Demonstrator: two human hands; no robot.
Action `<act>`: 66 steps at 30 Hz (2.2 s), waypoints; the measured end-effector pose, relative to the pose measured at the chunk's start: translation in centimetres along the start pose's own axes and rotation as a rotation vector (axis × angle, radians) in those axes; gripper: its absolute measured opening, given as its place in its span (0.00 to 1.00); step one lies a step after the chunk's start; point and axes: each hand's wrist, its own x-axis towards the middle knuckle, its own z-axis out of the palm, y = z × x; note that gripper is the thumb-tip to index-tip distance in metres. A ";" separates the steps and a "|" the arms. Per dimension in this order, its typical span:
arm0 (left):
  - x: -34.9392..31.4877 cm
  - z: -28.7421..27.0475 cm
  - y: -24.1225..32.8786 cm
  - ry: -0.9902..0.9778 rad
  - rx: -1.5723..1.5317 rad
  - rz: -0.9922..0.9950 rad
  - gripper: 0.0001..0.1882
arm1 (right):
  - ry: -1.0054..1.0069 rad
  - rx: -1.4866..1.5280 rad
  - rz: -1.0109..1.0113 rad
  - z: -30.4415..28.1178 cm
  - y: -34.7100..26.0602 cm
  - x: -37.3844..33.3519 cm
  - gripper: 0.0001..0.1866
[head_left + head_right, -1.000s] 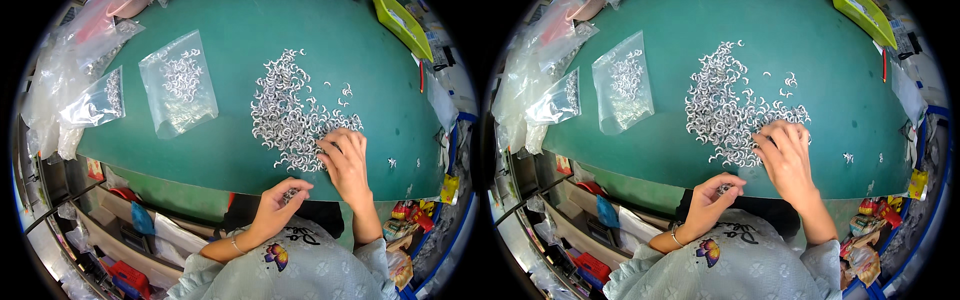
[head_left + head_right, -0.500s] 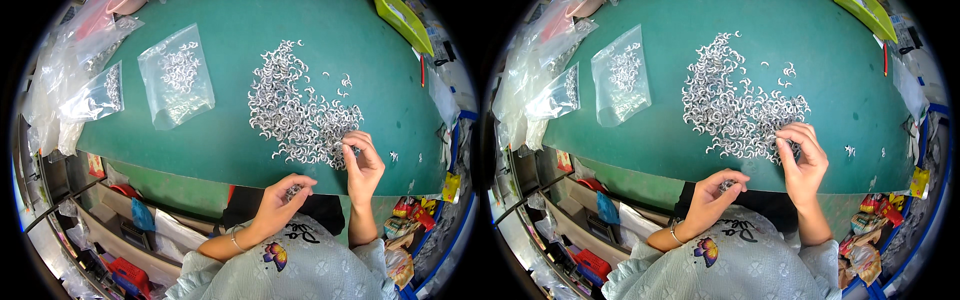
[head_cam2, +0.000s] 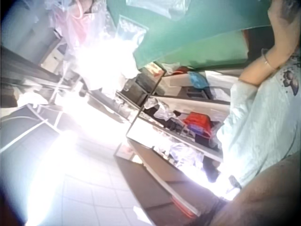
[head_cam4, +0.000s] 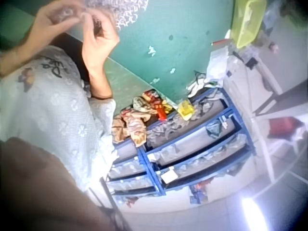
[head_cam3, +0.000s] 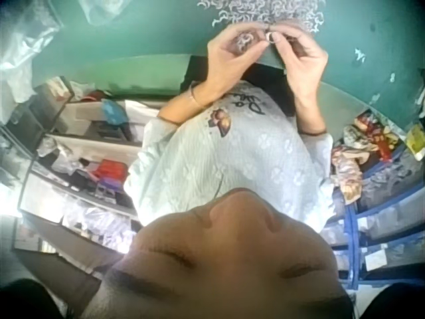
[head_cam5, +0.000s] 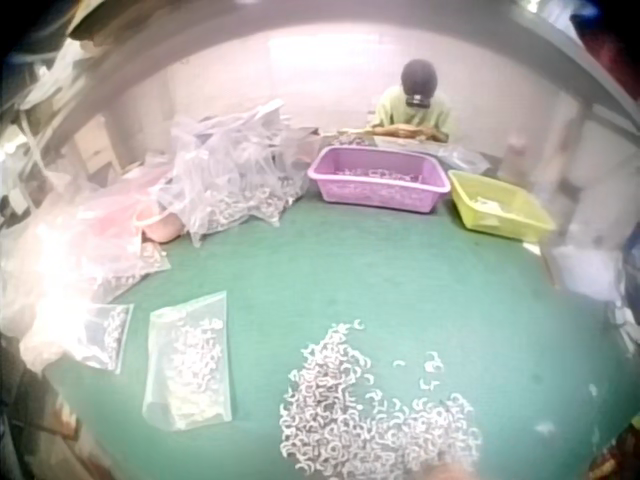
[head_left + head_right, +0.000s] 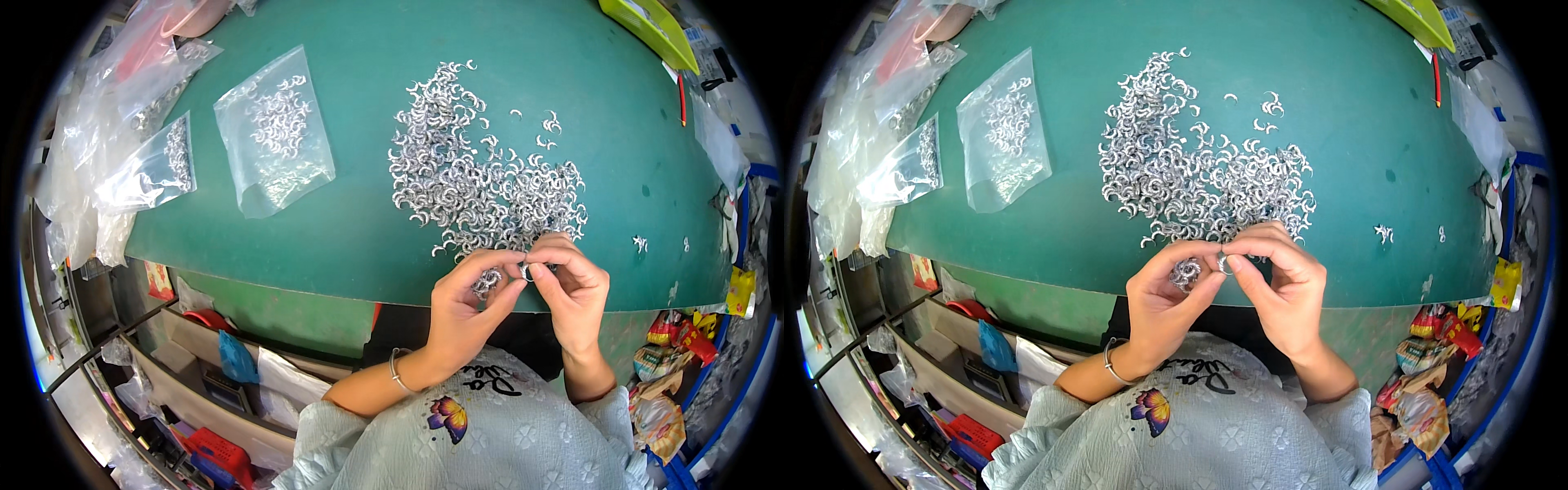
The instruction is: The person sorts small silver metal clips on a green table, picking them up one by one and placing them into a clear plastic bag. The person occasionally gathers scattered clips into a central pile before continuing to transfer them into the bag.
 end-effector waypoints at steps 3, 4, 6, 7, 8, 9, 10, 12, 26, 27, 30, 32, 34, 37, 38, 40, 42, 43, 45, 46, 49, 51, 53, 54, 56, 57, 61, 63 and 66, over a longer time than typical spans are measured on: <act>0.2 -0.1 -0.7 0.034 0.058 0.133 0.09 | -0.013 -0.059 -0.037 0.0 -0.4 -0.1 0.06; 0.3 -0.1 -0.6 0.024 0.057 0.139 0.09 | -0.016 -0.089 -0.057 0.0 -0.6 -0.1 0.06; 0.3 -0.1 -0.3 0.008 0.058 0.150 0.08 | -0.005 -0.122 -0.095 0.1 -1.1 -0.2 0.07; 0.3 -0.1 -0.3 0.017 0.048 0.144 0.08 | 0.001 -0.138 -0.113 0.2 -1.3 -0.3 0.08; 0.3 0.0 -0.3 0.023 0.034 0.138 0.07 | -0.001 -0.140 -0.121 0.2 -1.4 -0.3 0.08; 0.3 0.0 -0.3 0.030 0.021 0.133 0.06 | -0.002 -0.142 -0.128 0.2 -1.5 -0.4 0.08; 0.2 -0.1 -0.3 0.016 -0.020 0.043 0.06 | -0.004 -0.144 -0.135 0.2 -1.5 -0.4 0.09; 0.0 -0.4 -0.1 -0.011 -0.101 -0.137 0.06 | 0.007 -0.137 -0.133 0.2 -1.5 -0.5 0.10; -0.2 -0.3 -0.4 -0.128 -0.314 -0.129 0.07 | 0.036 -0.470 -0.386 -0.2 -2.8 -1.0 0.11; -0.2 -0.3 -0.3 -0.121 -0.263 -0.108 0.07 | 0.037 -0.500 -0.398 -0.2 -3.0 -1.0 0.11; -0.2 -0.5 -0.3 -0.137 -0.206 0.008 0.07 | 0.039 -0.588 -0.441 -0.2 -3.5 -1.0 0.12; -0.2 -0.6 -0.4 -0.156 -0.190 0.051 0.07 | 0.040 -0.614 -0.455 -0.2 -3.6 -1.1 0.12; -0.2 -0.7 -0.4 -0.164 -0.179 0.068 0.07 | 0.043 -0.606 -0.453 -0.3 -3.6 -1.2 0.11; -0.3 -0.6 -0.3 -0.164 -0.178 0.068 0.07 | 0.036 -0.579 -0.415 -0.4 -3.5 -1.4 0.11; -0.3 -0.5 -0.4 -0.164 -0.179 0.079 0.07 | 0.031 -0.559 -0.393 -0.4 -3.4 -1.4 0.11; -0.3 -0.5 -0.5 -0.161 -0.179 0.081 0.07 | 0.022 -0.519 -0.350 -0.5 -3.4 -1.6 0.10; -0.5 -0.4 -0.3 -0.161 -0.182 0.061 0.07 | 0.019 -0.481 -0.316 -0.6 -3.2 -1.7 0.10; -0.5 -0.4 -0.3 -0.165 -0.179 0.051 0.07 | 0.018 -0.461 -0.300 -0.6 -3.2 -1.7 0.10; -0.6 -0.5 -0.2 -0.173 -0.171 0.032 0.06 | 0.017 -0.411 -0.270 -0.6 -3.1 -1.8 0.09; -0.6 -0.5 -0.2 -0.172 -0.170 0.046 0.06 | 0.017 -0.385 -0.256 -0.5 -3.1 -1.8 0.09; -0.6 -0.4 -0.1 -0.171 -0.155 0.049 0.05 | 0.002 -0.367 -0.228 -0.7 -3.0 -1.9 0.09; -0.7 -0.4 0.2 -0.181 -0.128 -0.001 0.05 | -0.030 -0.358 -0.215 -0.8 -3.0 -1.9 0.08; -0.9 -0.5 0.7 -0.197 -0.293 -0.198 0.04 | -0.045 -0.346 -0.212 -1.0 -2.9 -1.8 0.08; -0.9 -0.6 0.8 -0.205 -0.375 -0.297 0.05 | -0.045 -0.339 -0.215 -1.2 -2.6 -1.6 0.08; -0.6 -0.7 0.5 -0.236 -0.607 -0.351 0.05 | 0.028 -0.387 -0.209 -1.6 -1.9 -0.8 0.07; -0.5 -0.8 0.3 -0.251 -0.723 -0.377 0.06 | 0.088 -0.490 -0.229 -1.8 -1.5 -0.3 0.08; -0.5 -0.6 0.7 -0.232 -0.637 -0.376 0.05 | 0.199 -0.791 -0.299 -2.3 0.4 1.8 0.12; -0.5 -0.7 0.2 -0.213 -0.656 -0.372 0.04 | 0.181 -0.908 -0.349 -1.5 0.5 2.3 0.12; -0.5 -0.5 0.5 -0.169 -0.617 -0.416 0.05 | 0.180 -1.056 -0.393 -1.0 1.2 2.5 0.12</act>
